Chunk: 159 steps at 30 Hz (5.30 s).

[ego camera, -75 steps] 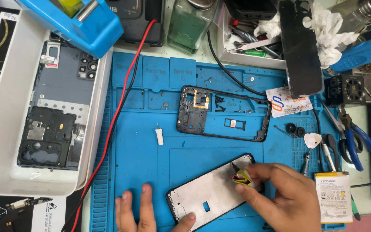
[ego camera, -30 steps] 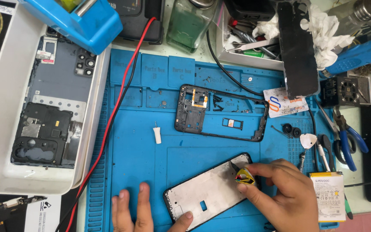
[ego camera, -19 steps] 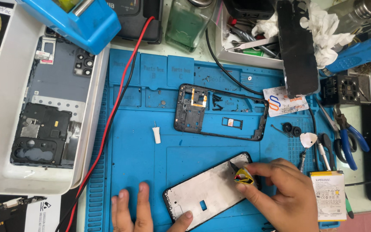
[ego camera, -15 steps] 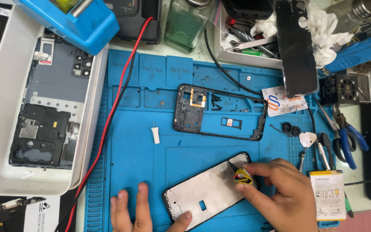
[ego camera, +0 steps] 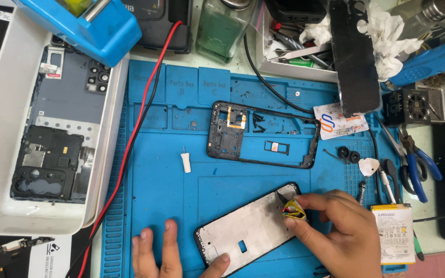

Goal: The person applies adhesive from a glue bottle around the edge of a phone frame lying on a blue repair mat, then uses a metal tool to spread and clean the adhesive. They then pick up a replacement screen, align it with the frame, and press it into place while checking the fit.

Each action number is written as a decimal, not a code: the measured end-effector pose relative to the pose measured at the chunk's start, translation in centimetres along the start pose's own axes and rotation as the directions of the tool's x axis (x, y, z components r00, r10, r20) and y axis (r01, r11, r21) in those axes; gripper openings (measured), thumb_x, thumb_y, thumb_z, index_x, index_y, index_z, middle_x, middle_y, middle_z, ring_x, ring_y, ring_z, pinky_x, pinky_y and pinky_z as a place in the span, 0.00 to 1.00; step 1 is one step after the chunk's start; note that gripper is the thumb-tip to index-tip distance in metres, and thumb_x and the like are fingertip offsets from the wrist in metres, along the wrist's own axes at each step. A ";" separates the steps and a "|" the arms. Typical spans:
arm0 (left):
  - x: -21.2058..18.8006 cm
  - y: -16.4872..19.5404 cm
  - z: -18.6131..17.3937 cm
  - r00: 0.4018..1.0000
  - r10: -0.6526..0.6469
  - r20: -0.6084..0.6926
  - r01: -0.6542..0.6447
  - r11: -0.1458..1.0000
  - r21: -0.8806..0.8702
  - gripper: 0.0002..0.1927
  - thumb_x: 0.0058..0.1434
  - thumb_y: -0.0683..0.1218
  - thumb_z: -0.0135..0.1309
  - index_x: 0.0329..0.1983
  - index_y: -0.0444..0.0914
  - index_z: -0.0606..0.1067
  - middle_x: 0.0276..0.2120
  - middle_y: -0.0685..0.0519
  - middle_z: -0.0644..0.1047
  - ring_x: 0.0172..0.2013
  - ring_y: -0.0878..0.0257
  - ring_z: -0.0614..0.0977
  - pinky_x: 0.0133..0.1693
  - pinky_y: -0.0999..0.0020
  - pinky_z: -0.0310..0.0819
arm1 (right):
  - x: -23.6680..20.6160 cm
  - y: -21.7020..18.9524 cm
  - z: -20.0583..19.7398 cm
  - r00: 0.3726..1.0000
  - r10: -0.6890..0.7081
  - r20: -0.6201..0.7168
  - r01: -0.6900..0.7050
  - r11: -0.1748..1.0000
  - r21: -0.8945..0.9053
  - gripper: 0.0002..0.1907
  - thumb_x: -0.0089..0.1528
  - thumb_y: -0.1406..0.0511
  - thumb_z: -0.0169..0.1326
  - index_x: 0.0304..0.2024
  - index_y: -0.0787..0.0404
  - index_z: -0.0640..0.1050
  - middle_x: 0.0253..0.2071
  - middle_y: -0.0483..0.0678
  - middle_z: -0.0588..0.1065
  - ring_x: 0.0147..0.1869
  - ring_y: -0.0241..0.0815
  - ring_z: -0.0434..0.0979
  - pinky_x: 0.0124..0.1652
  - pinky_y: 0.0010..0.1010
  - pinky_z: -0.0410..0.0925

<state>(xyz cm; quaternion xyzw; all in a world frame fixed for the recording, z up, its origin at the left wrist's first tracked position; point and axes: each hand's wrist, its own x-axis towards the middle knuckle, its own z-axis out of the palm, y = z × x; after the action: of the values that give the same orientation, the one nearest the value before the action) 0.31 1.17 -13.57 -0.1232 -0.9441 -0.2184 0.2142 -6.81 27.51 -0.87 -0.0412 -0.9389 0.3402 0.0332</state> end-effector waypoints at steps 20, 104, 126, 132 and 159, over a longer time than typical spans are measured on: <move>0.7 -0.3 -0.6 0.996 0.083 -0.023 -0.083 0.996 0.016 0.19 0.62 0.71 0.52 0.57 0.75 0.72 0.62 0.33 0.67 0.62 0.27 0.61 0.59 0.23 0.58 | -0.1 -0.1 -0.1 0.988 0.142 -0.063 -0.146 0.988 -0.058 0.21 0.43 0.64 0.72 0.37 0.63 0.85 0.27 0.45 0.80 0.27 0.36 0.72 0.27 0.27 0.64; 0.9 -0.3 -1.3 0.994 0.094 0.057 -0.095 0.995 0.007 0.15 0.62 0.71 0.50 0.52 0.75 0.75 0.61 0.29 0.66 0.60 0.22 0.60 0.58 0.21 0.56 | -1.1 3.4 0.5 0.917 0.399 -0.027 -0.341 0.816 0.467 0.17 0.54 0.74 0.66 0.45 0.73 0.80 0.36 0.51 0.81 0.37 0.32 0.76 0.38 0.22 0.70; 3.4 1.3 -3.9 0.994 -0.011 0.106 0.017 0.998 -0.060 0.12 0.59 0.65 0.53 0.44 0.69 0.81 0.62 0.31 0.70 0.69 0.30 0.60 0.63 0.25 0.58 | -4.9 0.6 0.0 0.930 0.292 -0.223 -0.113 0.804 0.584 0.22 0.56 0.76 0.63 0.53 0.73 0.75 0.48 0.62 0.79 0.51 0.47 0.82 0.54 0.40 0.76; 4.7 1.9 -5.2 0.996 -0.022 0.083 0.036 0.983 -0.179 0.26 0.53 0.78 0.53 0.46 0.63 0.81 0.63 0.28 0.66 0.68 0.29 0.59 0.62 0.25 0.54 | -3.8 -1.1 1.3 0.996 -0.094 0.003 0.092 0.977 0.193 0.23 0.47 0.69 0.70 0.44 0.69 0.81 0.44 0.56 0.83 0.46 0.42 0.87 0.47 0.31 0.76; 5.2 2.0 -6.1 0.997 -0.030 0.065 0.045 0.972 -0.231 0.21 0.61 0.70 0.53 0.47 0.57 0.83 0.65 0.31 0.65 0.69 0.30 0.60 0.65 0.28 0.54 | -4.6 0.8 0.8 0.970 -0.085 0.226 -0.044 0.859 0.510 0.30 0.50 0.71 0.70 0.54 0.66 0.77 0.52 0.62 0.79 0.58 0.53 0.83 0.56 0.42 0.76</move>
<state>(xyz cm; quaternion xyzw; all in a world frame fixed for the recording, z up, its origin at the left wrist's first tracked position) -1.43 0.82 -5.51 -0.1362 -0.9203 -0.3274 0.1651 -2.23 27.19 -2.18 0.0207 -0.8123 0.5790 -0.0675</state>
